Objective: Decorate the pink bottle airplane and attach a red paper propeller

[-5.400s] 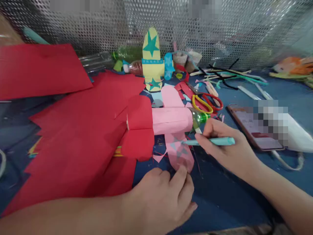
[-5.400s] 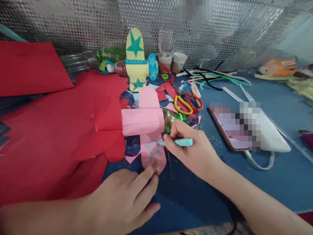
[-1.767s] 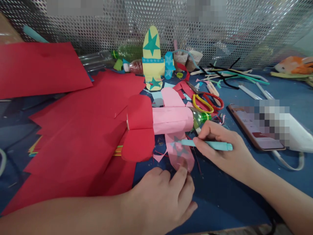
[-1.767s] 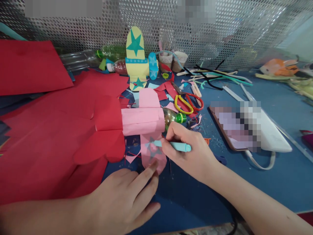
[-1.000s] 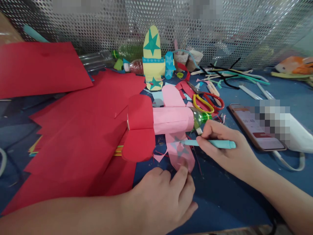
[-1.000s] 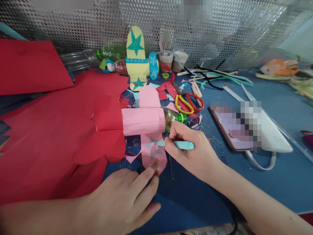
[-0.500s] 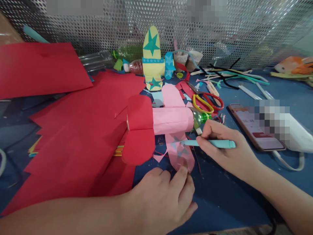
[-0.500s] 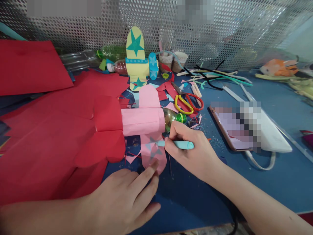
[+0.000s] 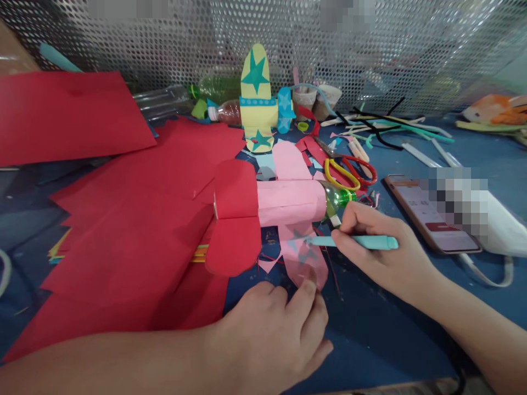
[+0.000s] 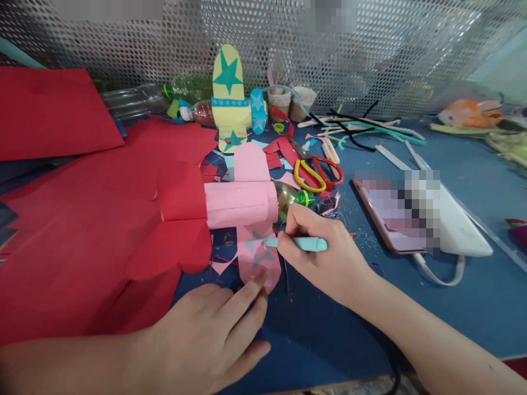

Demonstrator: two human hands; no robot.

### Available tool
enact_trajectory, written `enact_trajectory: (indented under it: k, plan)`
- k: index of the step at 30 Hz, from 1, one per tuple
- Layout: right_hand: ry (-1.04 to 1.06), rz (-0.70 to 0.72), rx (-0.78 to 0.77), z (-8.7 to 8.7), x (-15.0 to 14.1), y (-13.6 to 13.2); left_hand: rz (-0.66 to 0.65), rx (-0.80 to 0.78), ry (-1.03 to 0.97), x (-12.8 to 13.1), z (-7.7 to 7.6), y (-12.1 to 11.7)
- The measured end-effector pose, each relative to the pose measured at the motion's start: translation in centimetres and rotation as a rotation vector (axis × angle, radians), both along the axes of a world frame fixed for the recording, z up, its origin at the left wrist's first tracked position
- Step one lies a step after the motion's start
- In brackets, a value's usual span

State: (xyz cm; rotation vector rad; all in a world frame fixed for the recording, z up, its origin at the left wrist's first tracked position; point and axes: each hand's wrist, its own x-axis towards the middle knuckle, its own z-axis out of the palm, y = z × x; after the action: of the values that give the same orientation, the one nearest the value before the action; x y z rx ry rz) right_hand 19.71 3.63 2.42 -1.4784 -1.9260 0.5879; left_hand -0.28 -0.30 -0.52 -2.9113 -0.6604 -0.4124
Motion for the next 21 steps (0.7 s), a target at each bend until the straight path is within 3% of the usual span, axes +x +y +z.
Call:
enact_trajectory:
  k: [21]
  plan:
    - [-0.019, 0.007, -0.011, 0.31, -0.14, -0.07, 0.002, -0.018, 0.028, -0.01, 0.19, 0.05]
